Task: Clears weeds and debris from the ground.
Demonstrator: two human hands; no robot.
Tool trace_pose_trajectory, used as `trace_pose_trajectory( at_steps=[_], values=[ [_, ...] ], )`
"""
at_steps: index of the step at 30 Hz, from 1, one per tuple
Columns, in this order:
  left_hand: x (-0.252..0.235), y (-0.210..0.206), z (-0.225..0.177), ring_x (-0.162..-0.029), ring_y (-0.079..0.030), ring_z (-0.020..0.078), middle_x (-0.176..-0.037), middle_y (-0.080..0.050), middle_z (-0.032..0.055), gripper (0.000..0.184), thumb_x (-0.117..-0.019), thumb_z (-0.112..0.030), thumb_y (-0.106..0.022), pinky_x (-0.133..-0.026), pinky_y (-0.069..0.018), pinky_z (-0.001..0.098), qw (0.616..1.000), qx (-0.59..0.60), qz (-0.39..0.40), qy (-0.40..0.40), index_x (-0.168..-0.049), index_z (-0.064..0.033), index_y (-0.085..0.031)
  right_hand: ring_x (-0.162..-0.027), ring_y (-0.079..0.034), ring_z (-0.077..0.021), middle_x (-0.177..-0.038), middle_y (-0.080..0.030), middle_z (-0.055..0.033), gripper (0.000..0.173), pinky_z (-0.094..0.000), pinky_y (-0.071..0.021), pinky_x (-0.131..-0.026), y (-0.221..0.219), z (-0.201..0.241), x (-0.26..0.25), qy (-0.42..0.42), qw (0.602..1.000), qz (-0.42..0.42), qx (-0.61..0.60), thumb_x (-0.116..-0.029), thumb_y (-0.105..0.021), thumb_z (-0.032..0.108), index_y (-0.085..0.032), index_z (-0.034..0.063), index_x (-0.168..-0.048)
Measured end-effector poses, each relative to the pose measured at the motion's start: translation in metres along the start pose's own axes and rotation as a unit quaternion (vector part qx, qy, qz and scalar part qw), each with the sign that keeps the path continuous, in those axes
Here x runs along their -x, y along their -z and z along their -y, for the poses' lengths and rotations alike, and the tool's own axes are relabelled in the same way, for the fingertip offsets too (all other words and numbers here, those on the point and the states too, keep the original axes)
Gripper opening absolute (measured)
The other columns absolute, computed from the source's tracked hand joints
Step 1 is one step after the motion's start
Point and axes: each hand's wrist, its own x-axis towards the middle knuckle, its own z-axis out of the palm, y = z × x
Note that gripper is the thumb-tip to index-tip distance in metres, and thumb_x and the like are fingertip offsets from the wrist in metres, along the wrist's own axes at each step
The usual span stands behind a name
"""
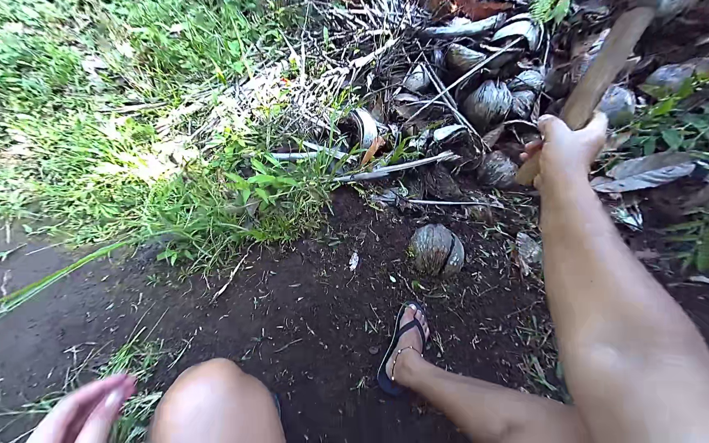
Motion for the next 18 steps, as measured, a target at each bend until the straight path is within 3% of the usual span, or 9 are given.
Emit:
trace_pose_trajectory(
  at_steps=[2, 4, 6, 8, 11, 14, 16, 18],
  values=[
    [-0.028, -0.027, -0.042, -0.107, -0.069, 0.0097, -0.118, -0.070, 0.0109, 0.029, -0.1035, -0.010, -0.053, -0.095, -0.0582, 0.0314, 0.994, 0.040, 0.034, -0.098, -0.123, 0.0110, -0.060, -0.063, -0.062, -0.0129, -0.101, -0.058, -0.0076, 0.061, -0.0319, -0.0591, -0.060, -0.006, -0.011, 0.030, -0.029, 0.999, 0.030, -0.025, -0.0994, -0.062, 0.021, -0.033, 0.0046, -0.150],
    [-0.044, -0.055, -0.080, -0.107, -0.070, 0.0101, -0.118, -0.073, 0.0069, 0.029, -0.1052, -0.019, -0.054, -0.095, -0.0588, 0.0311, 0.973, 0.025, 0.105, -0.203, -0.122, 0.0014, -0.067, -0.064, -0.061, -0.0112, -0.096, -0.057, -0.0048, 0.056, -0.0308, -0.0587, -0.060, -0.011, -0.027, 0.053, -0.078, 0.995, 0.043, -0.039, -0.1000, -0.060, 0.019, -0.035, 0.0052, -0.148],
    [-0.050, -0.078, -0.111, -0.110, -0.070, 0.0101, -0.119, -0.074, 0.0014, 0.032, -0.1064, -0.030, -0.051, -0.096, -0.0584, 0.0325, 0.927, -0.053, 0.212, -0.303, -0.122, -0.0122, -0.072, -0.062, -0.061, -0.0103, -0.091, -0.056, -0.0031, 0.049, -0.0298, -0.0587, -0.060, -0.017, -0.045, 0.071, -0.115, 0.991, 0.019, -0.071, -0.1005, -0.059, 0.016, -0.038, 0.0052, -0.144],
    [-0.051, -0.096, -0.140, -0.111, -0.071, 0.0170, -0.118, -0.074, 0.0019, 0.028, -0.1054, -0.029, -0.054, -0.094, -0.0583, 0.0407, 0.861, -0.114, 0.336, -0.365, -0.122, -0.0162, -0.072, -0.065, -0.063, -0.0108, -0.092, -0.056, -0.0027, 0.044, -0.0294, -0.0601, -0.062, -0.029, -0.058, 0.084, -0.123, 0.980, -0.036, -0.152, -0.1045, -0.056, 0.018, -0.037, 0.0059, -0.142],
    [-0.056, -0.125, -0.156, -0.104, -0.072, 0.0268, -0.110, -0.074, 0.0088, 0.024, -0.1043, -0.022, -0.057, -0.087, -0.0577, 0.0472, 0.799, -0.122, 0.449, -0.381, -0.120, -0.0113, -0.071, -0.069, -0.065, -0.0156, -0.092, -0.055, -0.0047, 0.039, -0.0357, -0.0615, -0.067, -0.066, -0.071, 0.105, -0.113, 0.928, -0.123, -0.333, -0.1125, -0.041, 0.029, -0.030, 0.0114, -0.145],
    [-0.062, -0.158, -0.137, -0.104, -0.072, 0.0254, -0.110, -0.074, 0.0093, 0.024, -0.1038, -0.018, -0.056, -0.088, -0.0582, 0.0432, 0.812, -0.074, 0.438, -0.379, -0.120, -0.0103, -0.071, -0.069, -0.064, -0.0193, -0.087, -0.056, -0.0069, 0.040, -0.0407, -0.0611, -0.069, -0.124, -0.088, 0.138, -0.135, 0.887, -0.183, -0.403, -0.1134, -0.035, 0.036, -0.028, 0.0136, -0.146],
    [-0.064, -0.168, -0.125, -0.102, -0.072, 0.0264, -0.109, -0.074, 0.0098, 0.023, -0.1029, -0.016, -0.056, -0.087, -0.0580, 0.0431, 0.820, -0.084, 0.429, -0.370, -0.118, -0.0101, -0.072, -0.069, -0.063, -0.0184, -0.088, -0.056, -0.0076, 0.047, -0.0396, -0.0605, -0.068, -0.168, -0.117, 0.185, -0.214, 0.898, -0.141, -0.356, -0.1131, -0.035, 0.039, -0.024, 0.0128, -0.151],
    [-0.068, -0.173, -0.118, -0.102, -0.072, 0.0262, -0.108, -0.074, 0.0100, 0.023, -0.1034, -0.016, -0.055, -0.088, -0.0584, 0.0433, 0.820, -0.084, 0.437, -0.360, -0.117, -0.0094, -0.072, -0.062, -0.061, -0.0162, -0.083, -0.054, -0.0084, 0.046, -0.0363, -0.0593, -0.061, -0.203, -0.159, 0.254, -0.318, 0.920, 0.003, -0.231, -0.1123, -0.038, 0.031, -0.027, 0.0048, -0.149]
  ],
)
